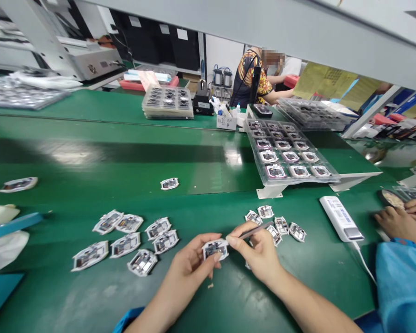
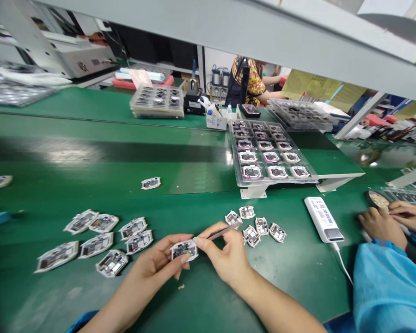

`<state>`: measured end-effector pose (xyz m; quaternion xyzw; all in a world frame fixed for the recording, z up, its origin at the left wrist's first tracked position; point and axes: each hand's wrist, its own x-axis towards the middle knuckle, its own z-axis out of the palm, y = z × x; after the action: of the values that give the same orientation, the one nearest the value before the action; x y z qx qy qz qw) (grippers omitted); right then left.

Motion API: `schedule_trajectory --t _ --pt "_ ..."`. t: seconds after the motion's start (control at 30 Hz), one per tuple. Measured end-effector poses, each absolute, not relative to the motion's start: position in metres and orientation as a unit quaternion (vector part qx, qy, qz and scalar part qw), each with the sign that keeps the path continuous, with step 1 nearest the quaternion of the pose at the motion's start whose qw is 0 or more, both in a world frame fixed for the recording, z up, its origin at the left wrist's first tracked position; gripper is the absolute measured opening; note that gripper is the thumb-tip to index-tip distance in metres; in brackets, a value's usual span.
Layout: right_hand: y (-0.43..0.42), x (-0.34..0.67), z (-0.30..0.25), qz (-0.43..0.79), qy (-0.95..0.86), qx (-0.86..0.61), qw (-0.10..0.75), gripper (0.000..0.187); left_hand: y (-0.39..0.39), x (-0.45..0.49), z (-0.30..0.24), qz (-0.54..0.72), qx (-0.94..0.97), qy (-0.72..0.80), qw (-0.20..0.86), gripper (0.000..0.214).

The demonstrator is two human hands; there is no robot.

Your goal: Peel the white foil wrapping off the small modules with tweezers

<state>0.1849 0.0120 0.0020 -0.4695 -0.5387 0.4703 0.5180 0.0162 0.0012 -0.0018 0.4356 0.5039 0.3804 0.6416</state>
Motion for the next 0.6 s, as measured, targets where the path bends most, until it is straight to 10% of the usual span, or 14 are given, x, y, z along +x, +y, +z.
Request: schedule_trajectory --t 0.6 --pt "0.005 0.179 0.000 0.409 -0.595 -0.465 0.513 0.006 0.000 0.025 -0.002 0.405 0.374 0.545 0.632 0.042"
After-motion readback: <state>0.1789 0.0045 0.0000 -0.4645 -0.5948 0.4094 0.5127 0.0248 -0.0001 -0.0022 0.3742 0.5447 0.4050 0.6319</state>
